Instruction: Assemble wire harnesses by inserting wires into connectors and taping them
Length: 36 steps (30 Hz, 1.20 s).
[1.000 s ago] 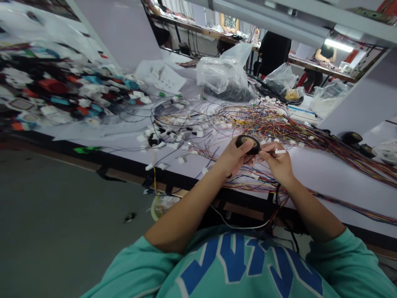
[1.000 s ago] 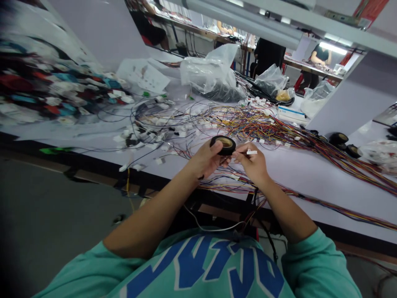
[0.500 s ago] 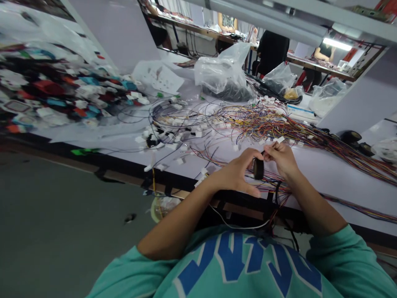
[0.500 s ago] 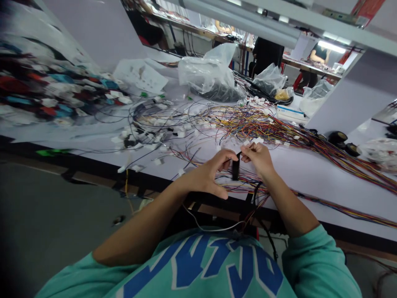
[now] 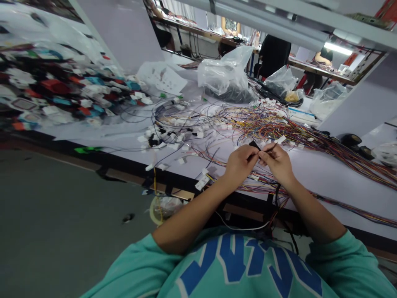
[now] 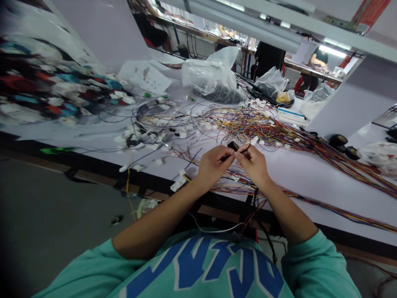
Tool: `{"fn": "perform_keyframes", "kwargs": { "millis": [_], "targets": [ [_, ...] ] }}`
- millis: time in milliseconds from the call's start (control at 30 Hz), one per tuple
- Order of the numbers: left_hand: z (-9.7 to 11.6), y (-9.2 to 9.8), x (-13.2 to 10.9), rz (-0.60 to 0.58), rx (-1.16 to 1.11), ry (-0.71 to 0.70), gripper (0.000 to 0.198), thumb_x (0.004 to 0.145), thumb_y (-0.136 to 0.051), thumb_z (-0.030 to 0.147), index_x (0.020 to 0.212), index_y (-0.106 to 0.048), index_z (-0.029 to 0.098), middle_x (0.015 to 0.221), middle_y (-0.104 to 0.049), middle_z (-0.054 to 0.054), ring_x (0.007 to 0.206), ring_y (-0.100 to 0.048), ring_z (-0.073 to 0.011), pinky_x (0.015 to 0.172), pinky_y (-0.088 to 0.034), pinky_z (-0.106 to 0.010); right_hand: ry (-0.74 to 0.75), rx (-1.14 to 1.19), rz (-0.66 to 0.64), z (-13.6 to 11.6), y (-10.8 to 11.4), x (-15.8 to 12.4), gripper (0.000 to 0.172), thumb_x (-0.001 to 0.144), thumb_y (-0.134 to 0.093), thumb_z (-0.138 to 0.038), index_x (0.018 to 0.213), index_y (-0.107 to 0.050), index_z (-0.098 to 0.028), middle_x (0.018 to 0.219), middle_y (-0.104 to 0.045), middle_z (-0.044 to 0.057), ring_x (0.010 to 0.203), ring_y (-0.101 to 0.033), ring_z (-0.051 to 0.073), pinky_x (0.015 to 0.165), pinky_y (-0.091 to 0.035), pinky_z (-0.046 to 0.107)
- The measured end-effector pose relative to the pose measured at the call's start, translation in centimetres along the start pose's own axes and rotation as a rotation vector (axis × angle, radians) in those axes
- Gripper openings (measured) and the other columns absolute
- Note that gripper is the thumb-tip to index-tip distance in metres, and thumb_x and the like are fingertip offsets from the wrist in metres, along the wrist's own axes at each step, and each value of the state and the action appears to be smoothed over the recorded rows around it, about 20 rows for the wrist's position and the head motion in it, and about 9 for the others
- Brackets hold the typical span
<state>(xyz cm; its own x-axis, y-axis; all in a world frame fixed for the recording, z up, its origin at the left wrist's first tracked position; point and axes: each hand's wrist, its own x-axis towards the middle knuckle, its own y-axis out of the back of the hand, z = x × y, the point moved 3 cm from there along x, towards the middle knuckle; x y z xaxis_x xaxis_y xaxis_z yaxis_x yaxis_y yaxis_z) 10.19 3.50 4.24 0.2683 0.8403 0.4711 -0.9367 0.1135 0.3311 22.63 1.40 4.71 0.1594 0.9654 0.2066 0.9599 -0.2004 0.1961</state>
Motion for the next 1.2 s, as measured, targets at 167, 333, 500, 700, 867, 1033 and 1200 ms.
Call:
{"fn": "perform_keyframes", "kwargs": {
  "millis": [167, 333, 500, 700, 867, 1033, 1200],
  "targets": [
    [-0.9, 0.2, 0.7, 0.025, -0.583, 0.329, 0.036, 0.063, -0.065, 0.038, 0.088, -0.049, 0.018, 0.081, -0.055, -0.001, 0.06, -0.053, -0.0093, 0.051, -0.045, -0.024, 0.075, 0.084, 0.06, -0.3, 0.0, 0.0, 0.037, 0.061, -0.066, -0.052, 0.067, -0.049, -0.02, 0.062, -0.058, -0.004, 0.053, -0.059, 0.01, 0.054, -0.052, 0.026],
    [-0.8, 0.0, 1.5, -0.447, -0.813, 0.47, 0.043, 0.058, -0.062, 0.056, 0.069, -0.048, 0.016, 0.057, -0.047, 0.002, 0.044, -0.044, -0.0074, 0.038, -0.034, -0.02, -0.031, 0.221, -0.009, 0.2, -0.6, 0.2, 0.039, 0.057, -0.069, -0.052, 0.065, -0.046, -0.021, 0.051, -0.057, -0.006, 0.046, -0.057, 0.01, 0.051, -0.051, 0.026],
    [-0.1, 1.5, 0.4, -0.326, -0.375, 0.077, 0.054, 0.046, -0.076, 0.039, 0.088, -0.05, 0.018, 0.085, -0.054, -0.002, 0.074, -0.053, -0.0138, 0.068, -0.045, -0.029, -0.172, 0.245, 0.089, 1.3, 0.5, 1.2, 0.038, 0.052, -0.072, -0.047, 0.06, -0.046, -0.02, 0.048, -0.055, -0.005, 0.043, -0.053, 0.009, 0.046, -0.046, 0.024],
    [-0.1, 1.3, 0.6, -0.255, -0.031, -0.041, 0.023, 0.068, -0.062, 0.035, 0.079, -0.051, 0.018, 0.073, -0.053, 0.0, 0.066, -0.048, -0.0121, 0.064, -0.041, -0.026, 0.144, -0.075, -0.024, -1.7, 0.9, 2.1, 0.026, 0.056, -0.071, -0.038, 0.056, -0.054, -0.019, 0.063, -0.058, -0.002, 0.063, -0.054, 0.011, 0.062, -0.043, 0.026],
    [0.2, 2.1, 1.8, 0.001, 0.155, -0.004, 0.023, 0.073, -0.056, 0.03, 0.055, -0.048, 0.017, 0.052, -0.046, 0.003, 0.054, -0.042, -0.0103, 0.054, -0.031, -0.023, 0.24, -0.302, -0.107, -3.2, -0.3, 2.3, 0.023, 0.067, -0.063, -0.041, 0.063, -0.057, -0.019, 0.064, -0.054, -0.001, 0.061, -0.05, 0.011, 0.058, -0.039, 0.026],
    [-0.1, 3.8, 2.1, 0.028, -0.081, 0.207, 0.022, 0.071, -0.054, 0.03, 0.055, -0.051, 0.016, 0.046, -0.045, 0.005, 0.046, -0.04, -0.0082, 0.047, -0.028, -0.021, 0.325, -0.358, -0.186, -2.2, -1.4, 1.5, 0.02, 0.076, -0.052, -0.038, 0.083, -0.056, -0.02, 0.074, -0.058, 0.001, 0.068, -0.053, 0.012, 0.063, -0.04, 0.026],
    [-0.3, 4.8, 2.0, 0.0, -0.05, 0.226, 0.024, 0.072, -0.052, 0.032, 0.056, -0.054, 0.015, 0.046, -0.049, 0.004, 0.046, -0.044, -0.0087, 0.05, -0.032, -0.022, 0.327, -0.454, -0.281, -1.5, -1.6, 1.5, 0.018, 0.08, -0.048, -0.032, 0.09, -0.057, -0.021, 0.077, -0.062, 0.001, 0.069, -0.054, 0.013, 0.062, -0.039, 0.025]
  ]
}}
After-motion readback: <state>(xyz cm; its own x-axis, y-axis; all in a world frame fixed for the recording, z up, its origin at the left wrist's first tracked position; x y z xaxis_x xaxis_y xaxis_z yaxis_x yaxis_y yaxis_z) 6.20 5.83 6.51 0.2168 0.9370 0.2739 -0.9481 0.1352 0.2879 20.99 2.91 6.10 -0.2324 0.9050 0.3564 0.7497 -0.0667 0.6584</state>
